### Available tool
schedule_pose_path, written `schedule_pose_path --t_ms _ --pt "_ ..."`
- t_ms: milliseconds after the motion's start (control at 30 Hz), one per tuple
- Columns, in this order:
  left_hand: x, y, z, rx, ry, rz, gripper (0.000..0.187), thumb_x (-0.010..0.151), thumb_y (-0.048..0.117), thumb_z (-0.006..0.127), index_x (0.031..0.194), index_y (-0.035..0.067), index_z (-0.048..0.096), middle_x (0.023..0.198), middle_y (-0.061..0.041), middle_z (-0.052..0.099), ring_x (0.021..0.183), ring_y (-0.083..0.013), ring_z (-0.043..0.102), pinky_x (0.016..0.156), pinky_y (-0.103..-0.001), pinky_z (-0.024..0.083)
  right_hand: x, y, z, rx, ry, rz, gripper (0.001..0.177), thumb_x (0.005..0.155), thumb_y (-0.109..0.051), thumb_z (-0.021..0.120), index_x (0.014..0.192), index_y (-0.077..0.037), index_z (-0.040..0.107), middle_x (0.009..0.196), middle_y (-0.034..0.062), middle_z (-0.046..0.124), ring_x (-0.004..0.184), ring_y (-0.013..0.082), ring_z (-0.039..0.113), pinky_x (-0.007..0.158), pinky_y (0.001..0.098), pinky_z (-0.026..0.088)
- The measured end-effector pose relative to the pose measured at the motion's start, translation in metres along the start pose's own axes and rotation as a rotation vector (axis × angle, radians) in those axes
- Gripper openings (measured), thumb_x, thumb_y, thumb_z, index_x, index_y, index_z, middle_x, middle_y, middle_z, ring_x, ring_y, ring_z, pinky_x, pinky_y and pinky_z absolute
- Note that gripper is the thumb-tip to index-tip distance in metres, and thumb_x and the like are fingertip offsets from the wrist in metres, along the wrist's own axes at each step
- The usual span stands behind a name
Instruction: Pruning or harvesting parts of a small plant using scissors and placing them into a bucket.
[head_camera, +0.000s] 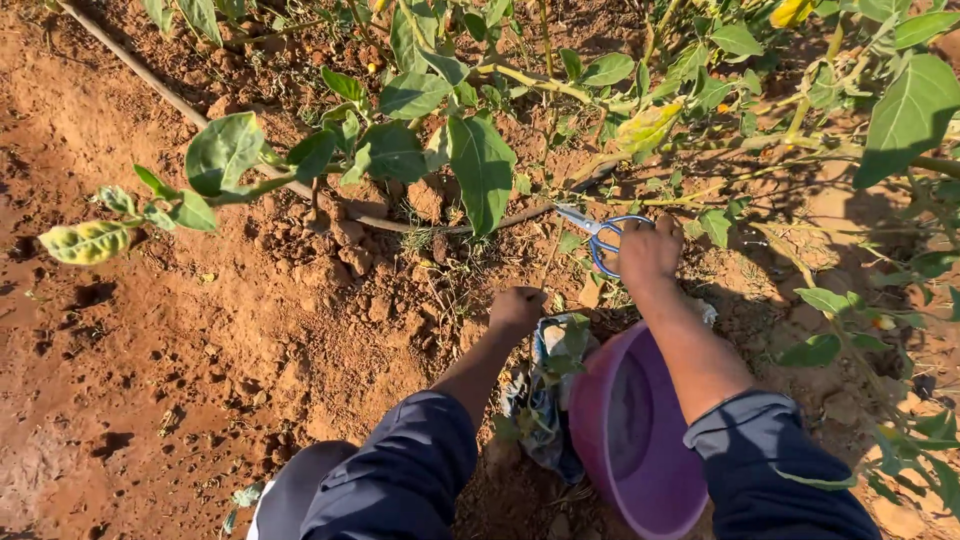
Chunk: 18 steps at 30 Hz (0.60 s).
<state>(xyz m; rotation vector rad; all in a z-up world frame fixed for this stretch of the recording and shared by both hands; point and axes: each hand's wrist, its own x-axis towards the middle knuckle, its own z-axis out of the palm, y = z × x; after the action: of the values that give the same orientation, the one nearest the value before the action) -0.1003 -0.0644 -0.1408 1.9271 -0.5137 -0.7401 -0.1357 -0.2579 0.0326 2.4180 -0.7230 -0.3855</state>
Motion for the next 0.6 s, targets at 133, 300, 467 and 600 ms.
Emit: schedule_pose_path --t_ms 133,300,467,600 --pt "0.000 -0.002 -0.003 0.004 -0.003 -0.032 0.034 0.100 0.041 0.064 0.089 0.012 0.077 0.077 -0.011 0.075 0.066 -0.0282 0.072 0.070 -0.042 0.059 0.011 -0.009 0.003 -0.034 -0.046 0.001 0.096 0.068 -0.068 0.085 0.136 -0.005 0.062 0.117 0.0057 0.074 0.125 0.0314 0.053 0.097 0.0472 0.047" --pt "0.002 0.002 -0.003 -0.012 0.016 -0.065 0.024 0.094 0.040 0.067 0.095 0.020 0.079 0.081 -0.009 0.076 0.069 -0.0264 0.073 0.073 -0.041 0.060 0.028 -0.021 0.009 -0.076 -0.028 -0.003 0.094 0.067 -0.069 0.085 0.135 -0.008 0.063 0.116 0.0072 0.074 0.122 0.0322 0.054 0.092 0.0463 0.046" --pt "0.002 0.004 0.003 0.091 0.034 -0.089 0.023 0.095 0.041 0.067 0.095 0.023 0.081 0.086 -0.010 0.076 0.076 -0.0287 0.073 0.080 -0.042 0.060 0.029 -0.035 0.002 -0.109 -0.021 -0.002 0.095 0.068 -0.071 0.083 0.136 -0.007 0.062 0.117 0.0063 0.074 0.124 0.0321 0.054 0.096 0.0459 0.045" --pt "0.004 0.007 0.006 0.124 -0.056 -0.154 0.025 0.099 0.042 0.059 0.100 0.027 0.078 0.093 -0.004 0.076 0.077 -0.0234 0.076 0.080 -0.039 0.063 0.041 -0.045 -0.001 -0.128 -0.101 0.006 0.100 0.076 -0.076 0.074 0.146 -0.008 0.052 0.113 0.0084 0.074 0.128 0.0341 0.048 0.098 0.0455 0.041"
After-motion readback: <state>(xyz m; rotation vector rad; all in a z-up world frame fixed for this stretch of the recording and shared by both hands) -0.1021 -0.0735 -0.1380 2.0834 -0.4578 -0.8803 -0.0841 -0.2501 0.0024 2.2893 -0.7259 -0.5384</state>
